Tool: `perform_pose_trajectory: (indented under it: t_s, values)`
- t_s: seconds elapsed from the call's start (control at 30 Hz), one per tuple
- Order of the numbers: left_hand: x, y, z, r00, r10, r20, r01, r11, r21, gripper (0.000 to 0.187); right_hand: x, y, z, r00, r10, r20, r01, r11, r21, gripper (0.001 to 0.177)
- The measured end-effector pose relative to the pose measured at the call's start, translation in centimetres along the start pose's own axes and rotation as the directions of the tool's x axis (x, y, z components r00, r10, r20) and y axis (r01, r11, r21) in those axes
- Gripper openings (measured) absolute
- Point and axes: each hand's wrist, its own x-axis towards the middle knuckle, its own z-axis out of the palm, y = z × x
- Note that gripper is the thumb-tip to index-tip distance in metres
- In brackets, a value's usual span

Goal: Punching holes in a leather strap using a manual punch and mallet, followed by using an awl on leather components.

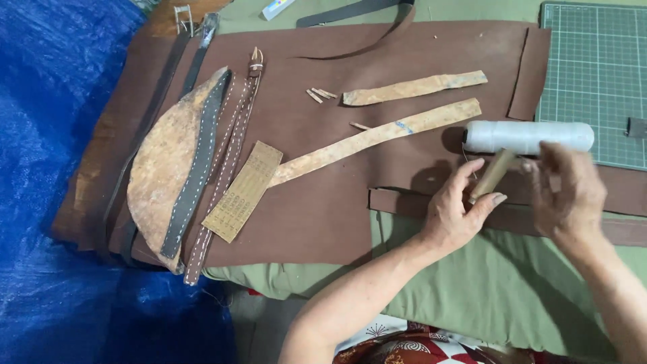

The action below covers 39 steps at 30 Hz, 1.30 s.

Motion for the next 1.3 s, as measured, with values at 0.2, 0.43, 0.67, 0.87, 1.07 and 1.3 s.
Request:
perform_pose_trajectory:
  t_s: [0.2, 0.43, 0.67, 0.87, 1.07, 1.3]
  values:
    - [0.2, 0.4, -0.1, 0.996, -0.049, 0.074, 0.046, 0.998, 0.033, 0.055, -2.1, -1.3, 2.9, 0.922, 0.275, 0.273, -0.328, 0.928, 0.174, 0.042]
    - [0.1, -0.9, 0.4, 0.992, -0.038, 0.121, 0.031, 0.998, 0.059, 0.062, -4.1, 0.5, 4.5, 0.956, 0.2, 0.213, -0.239, 0.955, 0.176, 0.037]
    - [0.3, -2.3, 1.0, 0.994, -0.048, 0.094, 0.044, 0.998, 0.043, 0.067, -4.7, 2.7, 5.9, 0.986, 0.056, 0.158, -0.071, 0.993, 0.09, 0.043]
    - [0.3, -3.5, 1.7, 0.997, 0.057, 0.048, -0.058, 0.998, 0.021, 0.063, -3.1, -1.2, 3.2, 0.951, 0.285, 0.123, -0.305, 0.929, 0.21, 0.026]
    - [0.3, -2.2, 0.4, 0.987, -0.019, 0.162, 0.003, 0.996, 0.094, 0.069, -2.6, -3.4, 0.3, 0.992, -0.061, -0.109, 0.057, 0.998, -0.041, 0.049]
    - [-0.2, -0.4, 0.3, 0.961, 0.03, 0.273, -0.059, 0.993, 0.1, 0.05, -6.5, -2.7, -1.2, 0.988, -0.108, -0.109, 0.084, 0.975, -0.206, 0.038]
